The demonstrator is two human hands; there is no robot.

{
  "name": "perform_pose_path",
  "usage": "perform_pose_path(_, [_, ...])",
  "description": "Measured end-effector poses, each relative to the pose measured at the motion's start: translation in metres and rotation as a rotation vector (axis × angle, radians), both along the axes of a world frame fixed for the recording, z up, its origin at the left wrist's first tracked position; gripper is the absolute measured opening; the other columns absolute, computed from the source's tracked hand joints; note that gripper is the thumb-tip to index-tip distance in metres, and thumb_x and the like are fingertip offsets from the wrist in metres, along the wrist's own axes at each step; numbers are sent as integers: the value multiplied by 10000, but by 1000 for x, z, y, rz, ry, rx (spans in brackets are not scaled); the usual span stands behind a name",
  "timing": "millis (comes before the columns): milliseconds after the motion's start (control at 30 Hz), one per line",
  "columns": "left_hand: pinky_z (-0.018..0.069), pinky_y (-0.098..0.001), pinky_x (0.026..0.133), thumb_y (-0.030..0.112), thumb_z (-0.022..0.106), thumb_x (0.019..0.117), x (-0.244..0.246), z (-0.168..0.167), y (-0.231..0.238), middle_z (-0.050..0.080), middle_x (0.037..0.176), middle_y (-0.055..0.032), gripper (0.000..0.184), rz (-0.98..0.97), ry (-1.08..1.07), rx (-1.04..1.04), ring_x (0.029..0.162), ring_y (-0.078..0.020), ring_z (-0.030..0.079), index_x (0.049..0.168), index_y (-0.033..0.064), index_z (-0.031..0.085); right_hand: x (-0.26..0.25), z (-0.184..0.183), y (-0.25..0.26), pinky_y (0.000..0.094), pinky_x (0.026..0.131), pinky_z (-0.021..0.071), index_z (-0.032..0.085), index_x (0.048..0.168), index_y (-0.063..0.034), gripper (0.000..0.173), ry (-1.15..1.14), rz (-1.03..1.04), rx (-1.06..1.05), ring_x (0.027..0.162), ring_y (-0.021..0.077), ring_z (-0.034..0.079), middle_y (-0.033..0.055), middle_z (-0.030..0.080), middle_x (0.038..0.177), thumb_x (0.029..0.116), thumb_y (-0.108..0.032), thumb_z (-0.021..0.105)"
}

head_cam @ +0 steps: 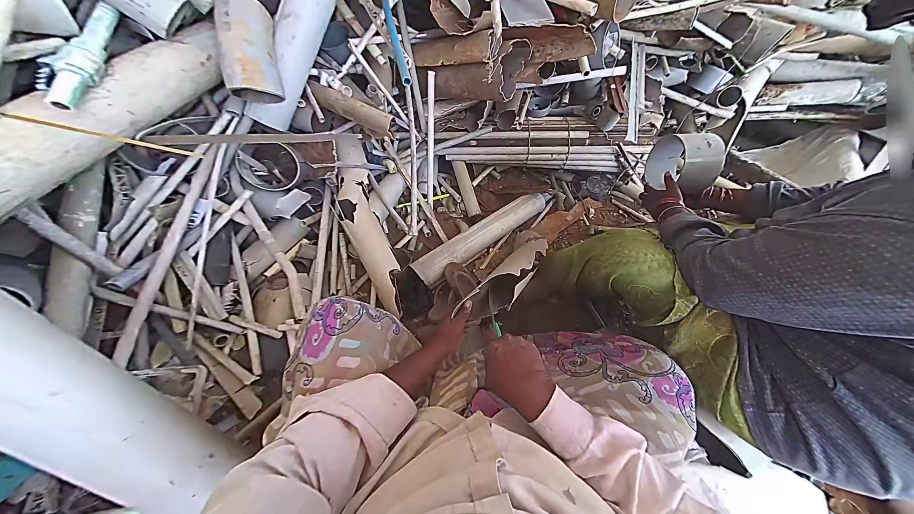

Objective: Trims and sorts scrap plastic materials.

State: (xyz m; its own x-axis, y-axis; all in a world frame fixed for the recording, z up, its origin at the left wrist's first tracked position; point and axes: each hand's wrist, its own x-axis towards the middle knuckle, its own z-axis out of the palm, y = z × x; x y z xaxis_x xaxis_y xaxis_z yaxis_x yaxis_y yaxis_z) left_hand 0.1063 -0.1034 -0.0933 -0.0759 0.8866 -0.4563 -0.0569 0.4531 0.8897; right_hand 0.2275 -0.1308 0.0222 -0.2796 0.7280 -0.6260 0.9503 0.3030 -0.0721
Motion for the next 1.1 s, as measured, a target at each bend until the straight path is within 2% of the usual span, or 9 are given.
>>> perform_pose_path(100, [481,-429,1060,300,350,1120,-1,2,4,468,1461,-305,535,37,-45,4,1268,-335,584,1520,-54,323,-3,1,1,553,922,539,487,1422,30,401,-14,16,13,1190,422,649,267,645,1257,1042,-98,501])
perform_pose_path(233, [524,-421,1004,314,315,1124,2,0,4,497,1427,-308,544,63,-134,8,1190,-327,639,1533,-42,279,1,-41,47,563,927,538,499,1417,15,424,-20,-54,85,1204,407,645,250,637,1296,1030,-151,537])
perform_pose_path(333, [493,-452,1057,325,301,1126,1,-5,2,446,1486,-302,558,30,-140,-8,1270,-354,590,1541,-45,254,13,-60,73,566,969,524,486,1434,6,440,6,-92,122,1240,400,629,249,625,1329,1029,-156,544])
perform_pose_path(467, [518,-438,1000,334,286,1126,0,-3,-1,465,1464,-301,557,50,-162,-17,1208,-341,624,1553,-21,235,7,-40,45,557,958,530,482,1449,12,462,-5,-53,91,1222,406,637,253,630,1315,1034,-180,552])
perform_pose_path(633, [531,-411,963,343,290,1125,-5,1,5,515,1409,-308,554,103,-166,-46,1153,-333,654,1535,-29,279,-7,17,-13,545,900,542,490,1394,60,362,-44,151,32,1168,440,646,293,623,1247,1044,-27,471])
perform_pose_path(767, [555,-379,905,358,275,1124,0,-2,4,566,1336,-288,559,110,-182,-30,1057,-279,688,1522,-34,284,-4,-14,25,564,915,531,529,1357,68,354,-4,79,84,1190,438,635,292,622,1275,1026,-56,518])
perform_pose_path(900, [557,-403,933,362,239,1125,-1,-7,3,569,1356,-285,560,74,-206,-10,1108,-306,682,1545,-9,242,7,-54,74,573,951,526,518,1389,35,384,21,-29,154,1227,415,631,261,629,1309,1036,-114,518])
perform_pose_path(1000, [550,-412,948,391,200,1124,-4,-9,2,590,1336,-288,586,68,-226,-12,1111,-312,684,1544,-14,252,6,-48,65,565,958,528,515,1409,12,384,48,-63,153,1217,410,640,257,636,1303,1059,-144,487])
perform_pose_path(1100, [562,-376,875,446,154,1113,-7,-4,6,654,1224,-254,644,143,-279,-42,995,-261,709,1498,-41,328,-1,-23,30,550,922,545,515,1403,0,366,72,-9,132,1171,417,659,258,644,1267,1081,-162,452])
